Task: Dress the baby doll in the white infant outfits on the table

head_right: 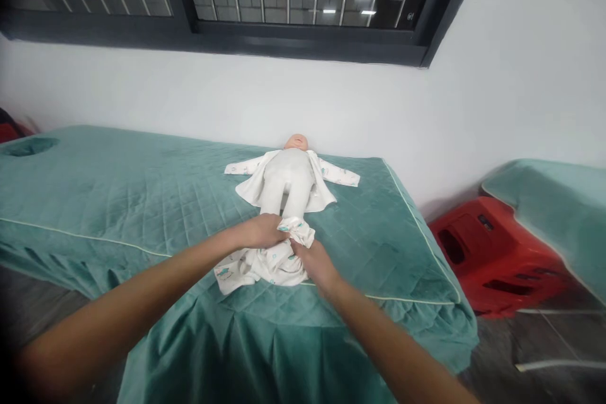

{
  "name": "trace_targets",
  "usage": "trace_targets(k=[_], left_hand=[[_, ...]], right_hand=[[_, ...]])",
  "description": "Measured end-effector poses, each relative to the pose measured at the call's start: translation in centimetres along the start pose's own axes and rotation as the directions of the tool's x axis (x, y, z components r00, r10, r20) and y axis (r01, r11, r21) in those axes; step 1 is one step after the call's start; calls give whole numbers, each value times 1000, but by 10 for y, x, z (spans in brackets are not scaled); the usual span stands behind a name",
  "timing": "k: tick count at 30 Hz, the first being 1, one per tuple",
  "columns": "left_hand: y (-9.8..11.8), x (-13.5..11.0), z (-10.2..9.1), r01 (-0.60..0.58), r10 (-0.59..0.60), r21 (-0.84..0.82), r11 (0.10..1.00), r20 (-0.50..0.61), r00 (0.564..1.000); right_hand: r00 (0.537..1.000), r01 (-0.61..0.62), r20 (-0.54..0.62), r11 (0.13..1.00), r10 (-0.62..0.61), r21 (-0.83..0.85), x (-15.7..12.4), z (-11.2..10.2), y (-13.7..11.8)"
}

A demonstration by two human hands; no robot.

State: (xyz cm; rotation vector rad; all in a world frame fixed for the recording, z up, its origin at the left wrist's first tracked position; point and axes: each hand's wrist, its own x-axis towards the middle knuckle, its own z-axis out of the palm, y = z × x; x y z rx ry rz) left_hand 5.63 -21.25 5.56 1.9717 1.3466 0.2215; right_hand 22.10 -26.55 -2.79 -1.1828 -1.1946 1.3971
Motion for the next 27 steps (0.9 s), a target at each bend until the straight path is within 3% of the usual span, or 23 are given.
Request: trace_targets(k=[6,10,13,15,19,24,27], left_hand=[[-5,0,5,-111,111,-37,993,-14,994],[-2,-8,-3,-172,184,-137,975,81,980],[1,-14,-13,-136,186,-277,951,164,969],[0,-17,-18,-69,187,-449,891,226,956],[-12,-14,-26,66,250,-724,687,320,914],[-25,-4,-26,69,279,-841,537,254,926],[-20,2,-27,41,266,-854,518,207,941]], right_hand=[[990,93,-86,983,-108,-159,2,1,17],[972,110,-191,982,-138,-151,-10,6,16],[956,149,-246,987,-161,-67,-13,8,16],[949,176,-266,984,-167,11,-9,6,17],[919,272,-313,960,-239,65,4,4,17],[873,346,-372,938,-316,15,17,3,6],[855,369,-384,929,-348,-20,26,-1,1]])
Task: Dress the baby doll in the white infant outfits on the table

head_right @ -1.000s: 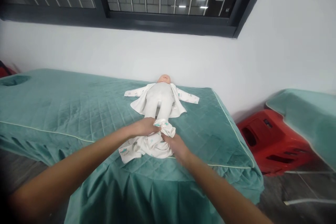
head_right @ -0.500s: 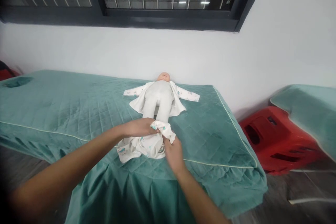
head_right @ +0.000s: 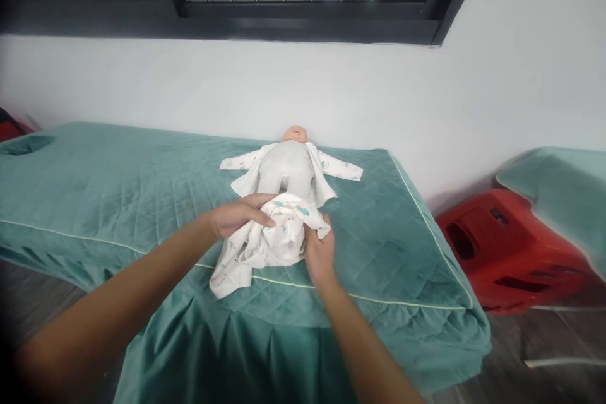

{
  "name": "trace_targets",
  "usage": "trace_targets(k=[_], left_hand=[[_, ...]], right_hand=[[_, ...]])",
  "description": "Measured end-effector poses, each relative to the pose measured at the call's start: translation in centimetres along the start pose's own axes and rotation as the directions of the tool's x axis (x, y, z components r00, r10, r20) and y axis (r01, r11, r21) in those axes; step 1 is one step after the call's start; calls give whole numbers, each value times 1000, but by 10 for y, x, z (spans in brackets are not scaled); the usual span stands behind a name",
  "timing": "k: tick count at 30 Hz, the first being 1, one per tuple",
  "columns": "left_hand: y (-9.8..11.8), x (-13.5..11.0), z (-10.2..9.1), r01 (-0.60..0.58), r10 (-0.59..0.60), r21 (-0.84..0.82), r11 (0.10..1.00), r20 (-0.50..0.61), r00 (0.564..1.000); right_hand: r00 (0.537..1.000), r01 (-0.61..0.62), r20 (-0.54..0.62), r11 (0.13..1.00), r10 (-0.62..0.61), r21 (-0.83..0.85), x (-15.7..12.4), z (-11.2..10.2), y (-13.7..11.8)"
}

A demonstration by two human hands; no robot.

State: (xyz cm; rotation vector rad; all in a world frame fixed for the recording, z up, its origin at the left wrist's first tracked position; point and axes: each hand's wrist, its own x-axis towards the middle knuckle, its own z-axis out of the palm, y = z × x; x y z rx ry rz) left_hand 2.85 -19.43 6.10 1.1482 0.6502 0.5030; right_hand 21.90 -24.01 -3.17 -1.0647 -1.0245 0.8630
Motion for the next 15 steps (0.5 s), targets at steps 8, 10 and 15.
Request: trace_targets(k=[8,10,15], left_hand=[[20,22,-3,-84,95,71,994,-175,980],[21,27,-8,-106,114,49,993,-202,973],[16,31,-15,-96,89,-59,994,-106,990]], right_hand=[[995,13,99,997,-6,-76,29,-3,5],[994,6,106,996,4,-86,36,-3,7],[990,-48,128,997,55,-60,49,-3,16]])
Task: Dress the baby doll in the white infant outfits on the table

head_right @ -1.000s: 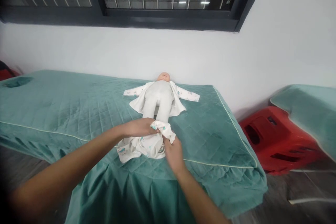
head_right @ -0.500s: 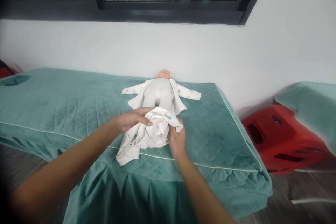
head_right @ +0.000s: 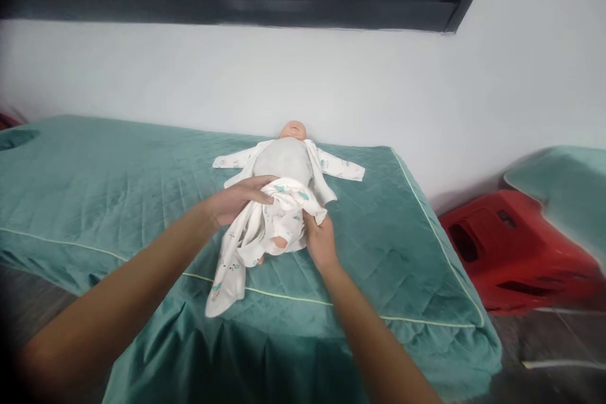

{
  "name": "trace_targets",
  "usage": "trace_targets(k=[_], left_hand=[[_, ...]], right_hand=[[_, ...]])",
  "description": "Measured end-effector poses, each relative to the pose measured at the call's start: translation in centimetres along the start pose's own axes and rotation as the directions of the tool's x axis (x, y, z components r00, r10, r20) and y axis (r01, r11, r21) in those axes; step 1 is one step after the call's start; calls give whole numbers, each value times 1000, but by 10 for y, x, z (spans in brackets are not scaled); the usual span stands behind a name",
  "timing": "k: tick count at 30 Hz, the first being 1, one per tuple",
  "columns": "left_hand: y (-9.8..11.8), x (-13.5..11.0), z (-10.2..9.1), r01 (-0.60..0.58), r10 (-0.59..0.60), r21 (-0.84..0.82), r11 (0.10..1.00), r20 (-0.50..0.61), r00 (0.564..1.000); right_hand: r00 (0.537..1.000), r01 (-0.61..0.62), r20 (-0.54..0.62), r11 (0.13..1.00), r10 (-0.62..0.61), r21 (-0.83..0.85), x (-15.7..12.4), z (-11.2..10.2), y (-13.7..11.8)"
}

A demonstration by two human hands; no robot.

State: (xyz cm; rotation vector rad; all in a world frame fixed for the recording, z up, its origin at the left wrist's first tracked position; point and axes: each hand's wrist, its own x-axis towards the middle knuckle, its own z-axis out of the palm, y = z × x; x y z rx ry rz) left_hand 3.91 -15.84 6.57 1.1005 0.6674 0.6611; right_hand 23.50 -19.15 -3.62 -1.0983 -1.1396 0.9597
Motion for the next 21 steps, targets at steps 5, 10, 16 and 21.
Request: trace_targets(k=[5,10,16,21], left_hand=[[-9,4,4,-34,68,227,973,-139,988],[-3,16,0,-125,238,627,769,-100,966],[3,19,-11,-193,270,773,604,29,962],[2,19,-17,-215,300,760,613,28,954]], right_hand=[[995,-103,15,995,104,-15,7,2,3],[999,-48,12,998,48,-37,16,4,-3],[1000,14,-1,998,-14,-64,38,6,4],[1000,16,-10,999,-17,-46,49,9,5]])
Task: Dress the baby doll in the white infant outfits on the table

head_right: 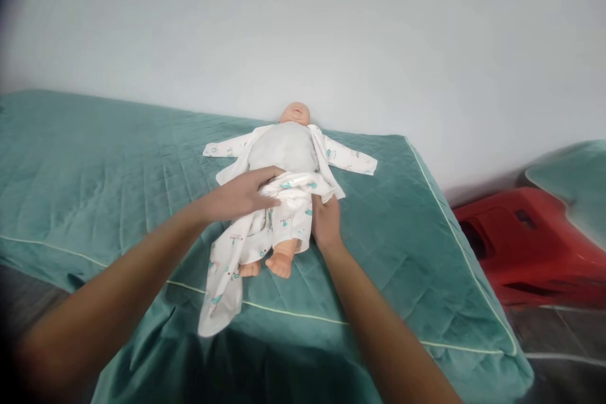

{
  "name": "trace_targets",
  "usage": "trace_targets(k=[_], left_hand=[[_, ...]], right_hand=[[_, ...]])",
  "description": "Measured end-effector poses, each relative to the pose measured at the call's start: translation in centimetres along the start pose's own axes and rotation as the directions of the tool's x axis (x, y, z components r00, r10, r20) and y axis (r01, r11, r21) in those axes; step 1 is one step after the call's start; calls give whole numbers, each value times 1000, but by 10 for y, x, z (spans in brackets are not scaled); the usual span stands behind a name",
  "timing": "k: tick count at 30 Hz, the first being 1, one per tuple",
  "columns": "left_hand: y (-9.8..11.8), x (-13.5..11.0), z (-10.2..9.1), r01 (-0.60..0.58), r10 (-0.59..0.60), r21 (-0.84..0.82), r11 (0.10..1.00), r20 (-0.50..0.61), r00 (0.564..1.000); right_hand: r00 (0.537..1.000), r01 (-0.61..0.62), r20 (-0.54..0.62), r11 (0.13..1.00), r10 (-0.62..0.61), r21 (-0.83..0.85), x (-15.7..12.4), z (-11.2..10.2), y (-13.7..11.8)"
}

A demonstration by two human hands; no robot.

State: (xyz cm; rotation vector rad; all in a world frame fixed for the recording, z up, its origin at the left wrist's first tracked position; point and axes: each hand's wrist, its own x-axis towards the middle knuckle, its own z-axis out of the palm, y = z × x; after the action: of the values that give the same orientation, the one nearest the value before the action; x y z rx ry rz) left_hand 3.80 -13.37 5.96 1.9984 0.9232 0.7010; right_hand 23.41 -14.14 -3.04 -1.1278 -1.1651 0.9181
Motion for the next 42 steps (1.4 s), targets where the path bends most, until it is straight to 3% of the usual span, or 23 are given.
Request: trace_targets(k=[3,6,8,12,14,17,18,20,22,23,25,28,30,32,34,37,42], left_hand=[[-8,3,-4,4,-18,-114,993,-120,993],[-23,2,-9,21,-55,-318,948,-100,993],[-34,-1,-11,46,-98,-430,902,-100,990],[-52,-8,-10,37,-125,-537,843,-129,984],[-57,-9,-7,25,-123,-566,824,-136,983],[-64,-9,-5,3,-139,-622,783,-170,976],[-66,-9,-4,3,-147,-641,768,-172,974],[-71,-10,-3,15,-156,-675,738,-150,976],[-74,-11,-4,31,-149,-686,726,-113,982],[-75,-12,-4,37,-137,-682,730,-93,986],[-75,-13,-7,47,-97,-665,745,-39,994],[-72,-15,-12,121,-39,-636,762,142,989],[-71,-16,-14,183,-35,-599,780,250,967],[-73,-18,-13,216,-61,-596,773,269,961],[-77,-21,-9,198,-89,-668,718,194,977],[-82,-22,-2,65,-125,-809,584,-10,992],[-82,-17,6,-115,-232,-880,461,-244,942]], right_hand=[[998,24,-61,998,-27,-55,-1,2,-2],[989,-19,-147,996,5,-90,-7,2,-2],[988,59,-134,990,-76,-131,-12,1,-4],[960,278,101,931,-261,-238,-14,0,-23],[934,307,264,917,-240,-255,-5,4,-41],[886,285,458,866,-73,-411,21,14,-72],[843,278,536,813,49,-511,31,18,-82],[685,292,668,729,292,-619,50,25,-96],[529,270,733,734,428,-623,64,30,-100],[488,234,753,765,441,-600,68,30,-98],[495,136,773,844,397,-520,72,29,-88],[569,-7,773,941,281,-337,70,24,-69],[597,-98,767,970,236,-222,67,22,-60],[603,-170,771,977,206,-128,66,21,-56],[579,-215,791,973,199,-87,65,22,-55],[521,-246,818,961,243,-128,64,24,-58],[524,-149,781,940,339,-308,60,28,-64]])
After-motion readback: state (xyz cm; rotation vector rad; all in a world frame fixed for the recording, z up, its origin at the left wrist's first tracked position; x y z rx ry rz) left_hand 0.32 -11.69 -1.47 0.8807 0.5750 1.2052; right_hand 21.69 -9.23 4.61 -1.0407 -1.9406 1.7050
